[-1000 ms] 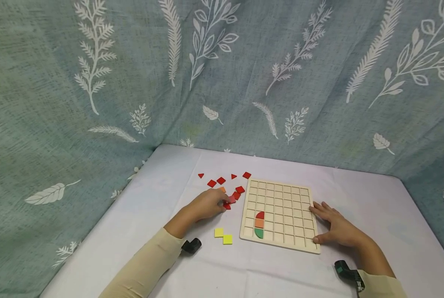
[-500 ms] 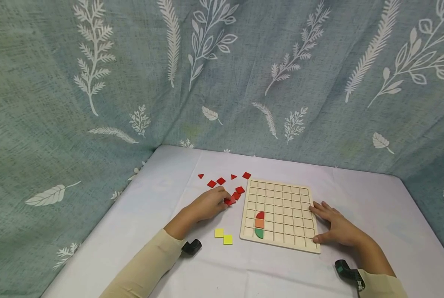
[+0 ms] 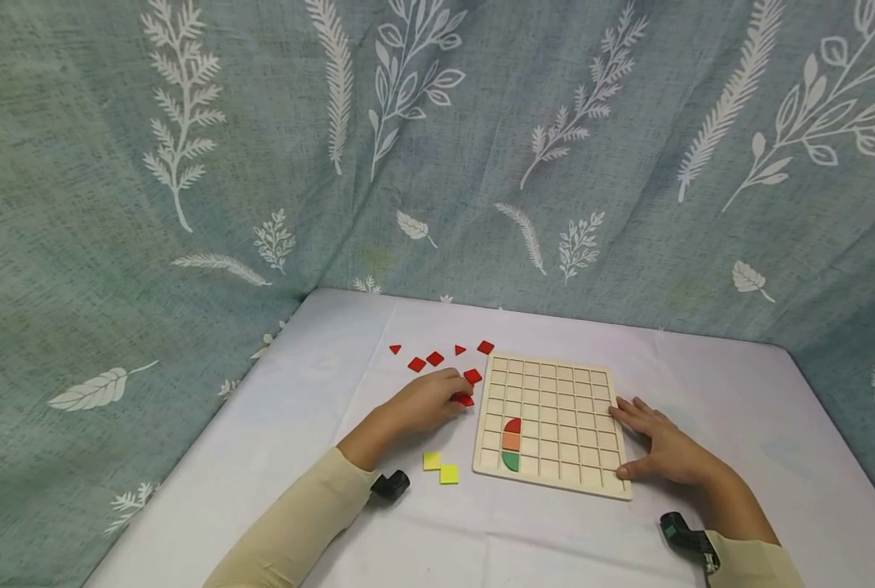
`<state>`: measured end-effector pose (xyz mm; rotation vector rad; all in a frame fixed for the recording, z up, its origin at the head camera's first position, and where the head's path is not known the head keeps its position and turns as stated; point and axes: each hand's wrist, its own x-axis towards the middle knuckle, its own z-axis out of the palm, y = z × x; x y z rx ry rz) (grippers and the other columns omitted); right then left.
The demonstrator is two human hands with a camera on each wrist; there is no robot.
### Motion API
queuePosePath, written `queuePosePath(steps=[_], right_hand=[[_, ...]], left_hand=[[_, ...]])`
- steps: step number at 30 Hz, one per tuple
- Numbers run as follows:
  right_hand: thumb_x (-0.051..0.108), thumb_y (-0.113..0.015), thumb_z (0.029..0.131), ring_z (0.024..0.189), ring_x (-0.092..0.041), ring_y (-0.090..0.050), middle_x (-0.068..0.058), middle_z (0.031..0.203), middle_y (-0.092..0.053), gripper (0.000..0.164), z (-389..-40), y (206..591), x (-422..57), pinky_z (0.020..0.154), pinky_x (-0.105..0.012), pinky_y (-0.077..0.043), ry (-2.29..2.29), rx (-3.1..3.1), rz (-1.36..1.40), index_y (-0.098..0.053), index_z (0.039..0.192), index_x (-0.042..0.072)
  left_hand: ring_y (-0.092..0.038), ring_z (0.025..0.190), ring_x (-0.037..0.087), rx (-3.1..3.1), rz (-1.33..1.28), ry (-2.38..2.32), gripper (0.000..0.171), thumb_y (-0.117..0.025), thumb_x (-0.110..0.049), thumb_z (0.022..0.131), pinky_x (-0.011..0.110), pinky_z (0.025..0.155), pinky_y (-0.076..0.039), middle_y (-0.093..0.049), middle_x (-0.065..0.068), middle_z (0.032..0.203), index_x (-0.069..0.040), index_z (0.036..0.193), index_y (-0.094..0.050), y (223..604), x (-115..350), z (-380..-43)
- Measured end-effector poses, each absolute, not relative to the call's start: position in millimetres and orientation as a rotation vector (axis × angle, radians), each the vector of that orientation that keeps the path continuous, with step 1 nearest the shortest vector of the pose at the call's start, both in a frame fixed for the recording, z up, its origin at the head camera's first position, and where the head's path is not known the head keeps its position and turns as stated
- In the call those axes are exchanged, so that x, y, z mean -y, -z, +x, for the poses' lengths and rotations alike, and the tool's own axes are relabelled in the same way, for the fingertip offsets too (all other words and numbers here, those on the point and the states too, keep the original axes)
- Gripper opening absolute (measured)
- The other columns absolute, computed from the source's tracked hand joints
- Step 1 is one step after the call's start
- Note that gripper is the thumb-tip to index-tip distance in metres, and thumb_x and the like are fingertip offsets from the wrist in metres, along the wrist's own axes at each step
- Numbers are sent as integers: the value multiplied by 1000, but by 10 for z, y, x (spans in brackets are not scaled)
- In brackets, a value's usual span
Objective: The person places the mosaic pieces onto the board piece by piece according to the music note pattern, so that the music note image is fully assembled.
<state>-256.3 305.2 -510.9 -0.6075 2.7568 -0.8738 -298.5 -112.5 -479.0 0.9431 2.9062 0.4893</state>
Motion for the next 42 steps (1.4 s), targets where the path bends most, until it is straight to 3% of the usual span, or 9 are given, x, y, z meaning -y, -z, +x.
queuePosePath(steps=[15, 21, 42], right_hand=[[51, -86, 62, 143, -47, -5, -21, 156, -22, 106, -2533, 5141, -3064, 105, -68, -4, 916, -2741, -631, -41, 148, 6], [51, -85, 62, 143, -47, -5, -21, 156, -22, 106, -2527, 5142, -3076, 106, -67, -3, 927, -2737, -644, -41, 148, 6], [52, -85, 62, 142, -48, -5, -21, 156, -22, 107, -2561, 5122, -3068, 102, -72, -6, 906, -2751, -618, -40, 148, 6]], left_hand=[[-53, 100, 5, -2832, 1121, -408, 26, -71, -24, 90, 23, 87, -44, -58, -10, 108, -20, 116, -70, 4731, 699, -2965], [-52, 91, 3, -2801, 1209, -418, 23, -70, -25, 91, 19, 79, -44, -57, -11, 103, -21, 113, -70, 4747, 564, -2950], [-49, 85, 2, -2758, 1360, -283, 18, -67, -25, 92, 18, 77, -42, -56, -12, 98, -24, 110, -71, 4784, 134, -2889]])
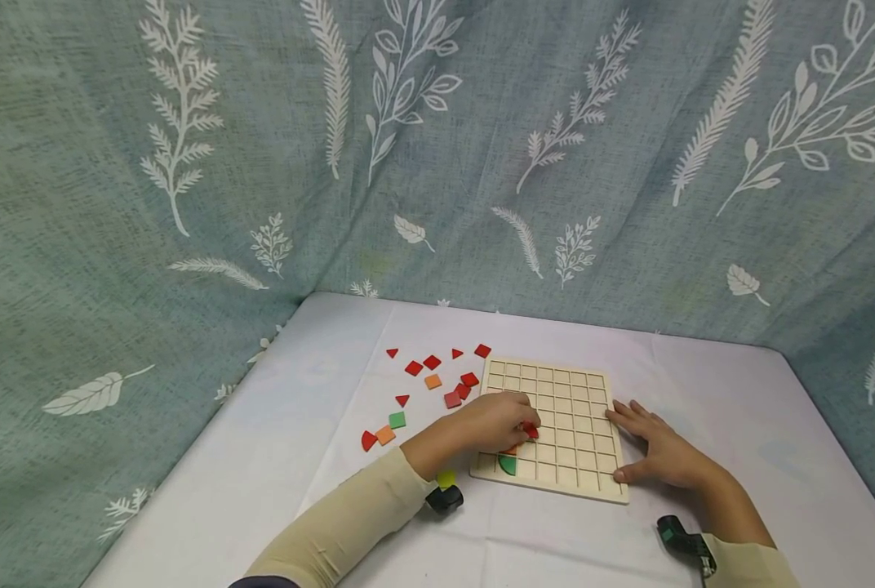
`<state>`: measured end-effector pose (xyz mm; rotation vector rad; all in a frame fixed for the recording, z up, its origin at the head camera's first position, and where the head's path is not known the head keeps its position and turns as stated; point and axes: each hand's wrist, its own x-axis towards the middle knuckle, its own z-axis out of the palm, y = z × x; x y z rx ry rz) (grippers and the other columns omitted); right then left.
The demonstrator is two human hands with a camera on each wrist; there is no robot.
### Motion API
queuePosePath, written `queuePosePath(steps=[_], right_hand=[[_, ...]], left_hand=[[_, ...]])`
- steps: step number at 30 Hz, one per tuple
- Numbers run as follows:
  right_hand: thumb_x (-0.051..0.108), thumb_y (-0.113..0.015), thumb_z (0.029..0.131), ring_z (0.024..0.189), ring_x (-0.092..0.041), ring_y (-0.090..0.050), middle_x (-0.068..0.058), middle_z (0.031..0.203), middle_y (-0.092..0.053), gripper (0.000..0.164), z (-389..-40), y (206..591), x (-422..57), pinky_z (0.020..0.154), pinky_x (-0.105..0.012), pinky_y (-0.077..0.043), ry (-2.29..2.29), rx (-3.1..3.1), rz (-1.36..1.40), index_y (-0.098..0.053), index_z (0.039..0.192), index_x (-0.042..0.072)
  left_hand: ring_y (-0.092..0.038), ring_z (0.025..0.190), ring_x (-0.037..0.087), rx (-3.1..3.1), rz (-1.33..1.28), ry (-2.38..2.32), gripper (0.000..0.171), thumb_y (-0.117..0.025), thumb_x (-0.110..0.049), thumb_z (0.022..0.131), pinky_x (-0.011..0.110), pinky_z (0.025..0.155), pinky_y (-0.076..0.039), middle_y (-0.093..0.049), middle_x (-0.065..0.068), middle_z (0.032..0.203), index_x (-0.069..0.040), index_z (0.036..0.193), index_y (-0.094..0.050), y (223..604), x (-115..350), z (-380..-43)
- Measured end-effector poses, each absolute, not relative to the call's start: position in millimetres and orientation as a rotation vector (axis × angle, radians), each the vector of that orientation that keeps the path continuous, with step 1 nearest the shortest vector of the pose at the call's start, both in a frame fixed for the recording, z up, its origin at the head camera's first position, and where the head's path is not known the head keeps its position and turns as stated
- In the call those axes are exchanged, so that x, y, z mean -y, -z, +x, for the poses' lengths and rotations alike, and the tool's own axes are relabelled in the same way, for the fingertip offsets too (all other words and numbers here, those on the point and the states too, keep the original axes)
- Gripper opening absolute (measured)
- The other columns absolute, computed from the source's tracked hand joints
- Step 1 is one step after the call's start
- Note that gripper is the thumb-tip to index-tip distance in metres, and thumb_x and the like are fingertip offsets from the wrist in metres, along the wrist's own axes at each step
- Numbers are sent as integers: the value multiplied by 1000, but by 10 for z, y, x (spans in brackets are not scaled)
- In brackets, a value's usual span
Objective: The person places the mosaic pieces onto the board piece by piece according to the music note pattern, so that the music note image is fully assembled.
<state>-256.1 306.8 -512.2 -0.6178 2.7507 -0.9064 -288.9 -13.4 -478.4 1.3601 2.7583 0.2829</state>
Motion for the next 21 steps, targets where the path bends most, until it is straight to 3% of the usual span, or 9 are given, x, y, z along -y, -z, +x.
queuePosePath(steps=[15, 21], right_hand=[[52, -86, 61, 142, -49, -6, -20, 156, -22, 108, -2542, 5074, -3049, 101, -73, -8, 905, -2754, -603, -40, 148, 5], [52, -85, 61, 142, -48, -6, -20, 156, -23, 108, -2542, 5078, -3046, 102, -72, -7, 900, -2755, -597, -40, 148, 5]], left_hand=[[-52, 87, 4, -2767, 1339, -236, 19, -67, -25, 92, 20, 78, -45, -59, -9, 100, -23, 110, -72, 4793, 108, -2889], [-53, 89, 3, -2758, 1337, -255, 20, -65, -18, 93, 20, 80, -44, -59, -10, 100, -22, 110, -72, 4811, 100, -2898]])
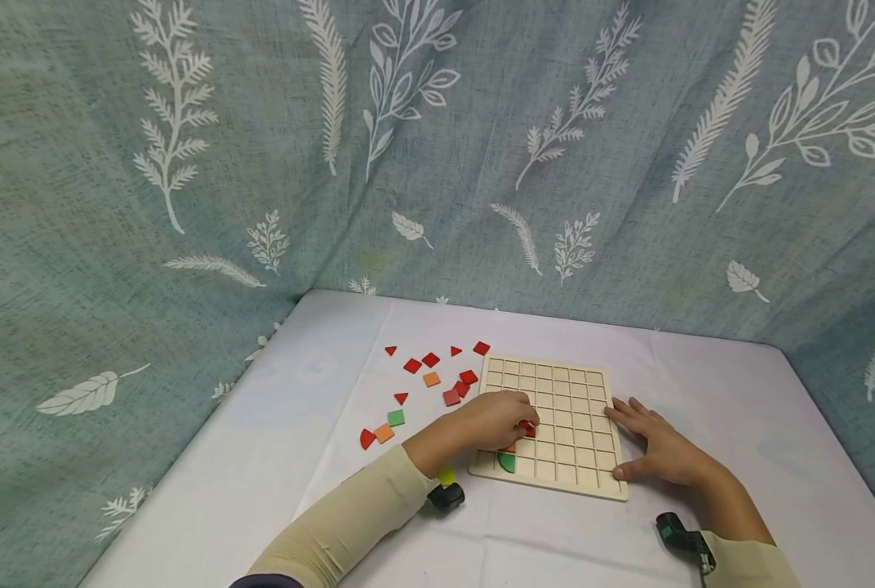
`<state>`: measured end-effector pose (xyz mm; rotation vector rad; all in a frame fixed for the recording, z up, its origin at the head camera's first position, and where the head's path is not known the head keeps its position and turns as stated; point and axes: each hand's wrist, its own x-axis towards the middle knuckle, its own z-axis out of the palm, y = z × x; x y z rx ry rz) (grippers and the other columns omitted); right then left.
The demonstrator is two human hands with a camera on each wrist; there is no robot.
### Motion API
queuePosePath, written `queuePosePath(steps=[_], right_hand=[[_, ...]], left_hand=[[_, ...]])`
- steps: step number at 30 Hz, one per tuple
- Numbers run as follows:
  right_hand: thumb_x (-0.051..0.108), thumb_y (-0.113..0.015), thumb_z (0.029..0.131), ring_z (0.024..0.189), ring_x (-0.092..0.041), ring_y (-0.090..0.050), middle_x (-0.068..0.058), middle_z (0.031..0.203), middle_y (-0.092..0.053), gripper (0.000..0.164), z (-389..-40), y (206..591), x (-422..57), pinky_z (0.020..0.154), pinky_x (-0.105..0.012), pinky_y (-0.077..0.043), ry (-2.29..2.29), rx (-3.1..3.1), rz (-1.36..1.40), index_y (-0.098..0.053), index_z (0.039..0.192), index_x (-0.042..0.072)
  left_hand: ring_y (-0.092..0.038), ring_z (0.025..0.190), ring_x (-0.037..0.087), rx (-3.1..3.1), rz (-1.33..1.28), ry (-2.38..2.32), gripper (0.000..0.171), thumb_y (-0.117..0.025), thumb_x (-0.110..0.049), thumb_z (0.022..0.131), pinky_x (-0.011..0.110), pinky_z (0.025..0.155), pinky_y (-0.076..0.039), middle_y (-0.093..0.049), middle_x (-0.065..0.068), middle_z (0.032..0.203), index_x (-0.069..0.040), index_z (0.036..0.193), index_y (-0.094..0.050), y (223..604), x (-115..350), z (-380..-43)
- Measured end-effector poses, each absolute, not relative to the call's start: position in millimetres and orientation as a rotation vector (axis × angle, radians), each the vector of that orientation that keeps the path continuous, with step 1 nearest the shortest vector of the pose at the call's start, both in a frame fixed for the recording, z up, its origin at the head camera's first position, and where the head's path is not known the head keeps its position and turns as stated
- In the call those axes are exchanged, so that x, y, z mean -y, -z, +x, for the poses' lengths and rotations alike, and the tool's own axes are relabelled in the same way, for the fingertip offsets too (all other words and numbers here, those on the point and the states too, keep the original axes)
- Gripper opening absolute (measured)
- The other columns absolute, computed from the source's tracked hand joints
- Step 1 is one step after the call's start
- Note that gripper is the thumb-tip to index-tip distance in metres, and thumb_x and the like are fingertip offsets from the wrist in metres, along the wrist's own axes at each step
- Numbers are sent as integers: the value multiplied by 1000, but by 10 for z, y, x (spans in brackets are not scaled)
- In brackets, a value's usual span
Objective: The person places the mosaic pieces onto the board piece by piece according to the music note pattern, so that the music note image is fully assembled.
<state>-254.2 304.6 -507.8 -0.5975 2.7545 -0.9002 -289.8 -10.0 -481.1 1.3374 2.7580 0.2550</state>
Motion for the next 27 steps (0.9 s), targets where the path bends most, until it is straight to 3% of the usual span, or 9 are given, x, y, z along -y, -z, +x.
queuePosePath(steps=[15, 21, 27], right_hand=[[52, -85, 62, 142, -48, -5, -22, 156, -21, 109, -2546, 5072, -3054, 103, -71, -6, 902, -2747, -594, -39, 148, 5], [53, -85, 62, 142, -48, -5, -21, 156, -21, 108, -2559, 5083, -3060, 103, -71, -5, 892, -2752, -596, -39, 148, 6], [53, -85, 62, 142, -48, -5, -21, 157, -21, 109, -2562, 5086, -3055, 102, -72, -7, 885, -2748, -583, -39, 149, 7]], left_hand=[[-54, 86, 1, -2739, 1317, -313, 28, -59, -9, 91, 18, 78, -44, -61, -11, 99, -22, 112, -73, 4808, 86, -2915], [-57, 102, 3, -2753, 1269, -369, 30, -53, -8, 96, 20, 87, -45, -62, -11, 109, -21, 116, -72, 4754, 177, -2954], [-58, 102, 5, -2751, 1201, -388, 25, -63, -12, 93, 22, 86, -45, -63, -9, 110, -18, 115, -72, 4683, 386, -3014]])
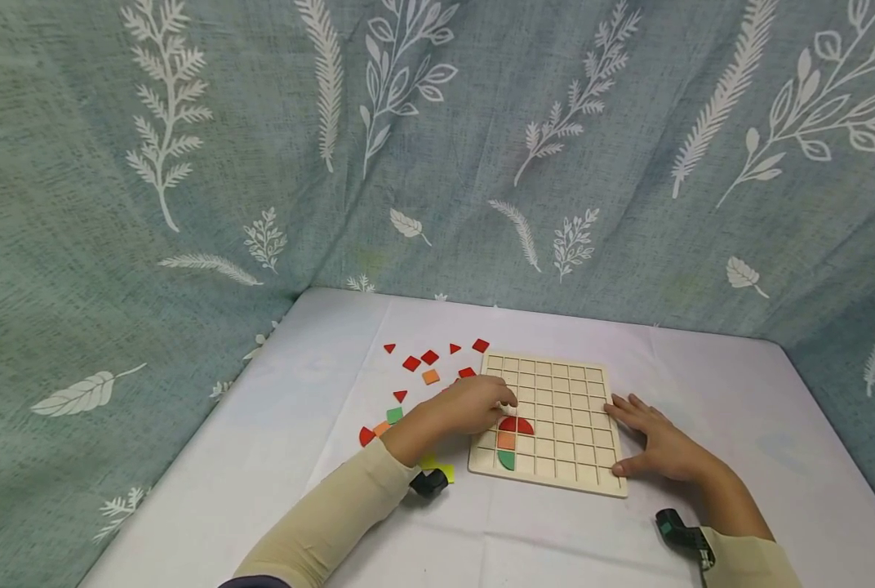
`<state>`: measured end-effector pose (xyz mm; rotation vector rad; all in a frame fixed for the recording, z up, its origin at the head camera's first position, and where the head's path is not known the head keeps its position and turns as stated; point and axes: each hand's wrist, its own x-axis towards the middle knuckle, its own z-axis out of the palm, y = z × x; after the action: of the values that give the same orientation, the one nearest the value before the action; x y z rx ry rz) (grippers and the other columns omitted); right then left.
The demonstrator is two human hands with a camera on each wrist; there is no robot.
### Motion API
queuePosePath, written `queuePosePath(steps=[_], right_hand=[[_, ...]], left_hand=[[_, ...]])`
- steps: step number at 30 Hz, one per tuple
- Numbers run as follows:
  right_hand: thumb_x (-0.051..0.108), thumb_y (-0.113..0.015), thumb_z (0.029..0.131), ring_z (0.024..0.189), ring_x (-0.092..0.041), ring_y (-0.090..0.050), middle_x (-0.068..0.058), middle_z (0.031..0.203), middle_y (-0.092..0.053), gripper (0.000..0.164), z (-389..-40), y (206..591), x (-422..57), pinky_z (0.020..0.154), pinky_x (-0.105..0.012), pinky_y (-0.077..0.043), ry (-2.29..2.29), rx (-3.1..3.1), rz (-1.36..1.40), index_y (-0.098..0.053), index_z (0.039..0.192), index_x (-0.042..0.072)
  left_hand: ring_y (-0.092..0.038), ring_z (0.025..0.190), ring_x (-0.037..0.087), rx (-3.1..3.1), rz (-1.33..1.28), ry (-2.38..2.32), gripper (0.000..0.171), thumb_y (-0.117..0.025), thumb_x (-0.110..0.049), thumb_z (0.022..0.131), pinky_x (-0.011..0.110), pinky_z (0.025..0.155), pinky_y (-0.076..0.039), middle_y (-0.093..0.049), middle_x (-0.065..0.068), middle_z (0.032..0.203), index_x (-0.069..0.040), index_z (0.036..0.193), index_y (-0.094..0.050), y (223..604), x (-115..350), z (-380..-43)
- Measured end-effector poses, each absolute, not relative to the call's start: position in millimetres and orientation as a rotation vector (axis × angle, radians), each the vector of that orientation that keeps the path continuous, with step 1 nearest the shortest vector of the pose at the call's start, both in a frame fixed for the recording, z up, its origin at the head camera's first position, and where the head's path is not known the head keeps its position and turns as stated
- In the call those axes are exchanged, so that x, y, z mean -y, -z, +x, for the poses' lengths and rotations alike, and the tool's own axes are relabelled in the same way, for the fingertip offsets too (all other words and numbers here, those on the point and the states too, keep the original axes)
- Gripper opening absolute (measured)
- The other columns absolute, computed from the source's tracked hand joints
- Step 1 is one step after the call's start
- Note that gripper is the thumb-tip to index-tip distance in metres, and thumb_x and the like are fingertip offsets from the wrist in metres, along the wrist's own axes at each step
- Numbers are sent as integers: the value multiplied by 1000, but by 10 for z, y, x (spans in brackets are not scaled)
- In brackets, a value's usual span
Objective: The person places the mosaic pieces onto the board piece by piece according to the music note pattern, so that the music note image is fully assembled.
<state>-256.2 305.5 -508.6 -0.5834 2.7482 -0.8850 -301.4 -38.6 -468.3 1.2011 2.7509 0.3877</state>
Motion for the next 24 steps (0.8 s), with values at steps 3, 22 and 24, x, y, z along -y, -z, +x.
queuePosePath(steps=[3, 22, 24], right_hand=[[53, -85, 61, 142, -48, -6, -20, 157, -21, 109, -2567, 5094, -3054, 101, -73, -8, 881, -2752, -580, -39, 149, 8], [54, -85, 61, 142, -48, -6, -21, 156, -22, 109, -2584, 5121, -3070, 103, -71, -8, 875, -2756, -601, -39, 148, 6], [54, -85, 61, 142, -47, -6, -21, 156, -22, 110, -2588, 5129, -3074, 103, -71, -8, 875, -2756, -595, -39, 148, 6]], left_hand=[[-58, 103, 6, -2727, 1167, -402, 25, -67, -15, 91, 23, 88, -46, -64, -8, 110, -16, 115, -72, 4682, 473, -3012], [-53, 96, 3, -2733, 1159, -411, 32, -73, -26, 86, 21, 82, -44, -59, -11, 109, -21, 117, -70, 4795, 493, -2945], [-53, 100, 4, -2733, 1152, -417, 33, -74, -29, 86, 22, 85, -45, -59, -11, 111, -22, 117, -70, 4798, 485, -2951]])
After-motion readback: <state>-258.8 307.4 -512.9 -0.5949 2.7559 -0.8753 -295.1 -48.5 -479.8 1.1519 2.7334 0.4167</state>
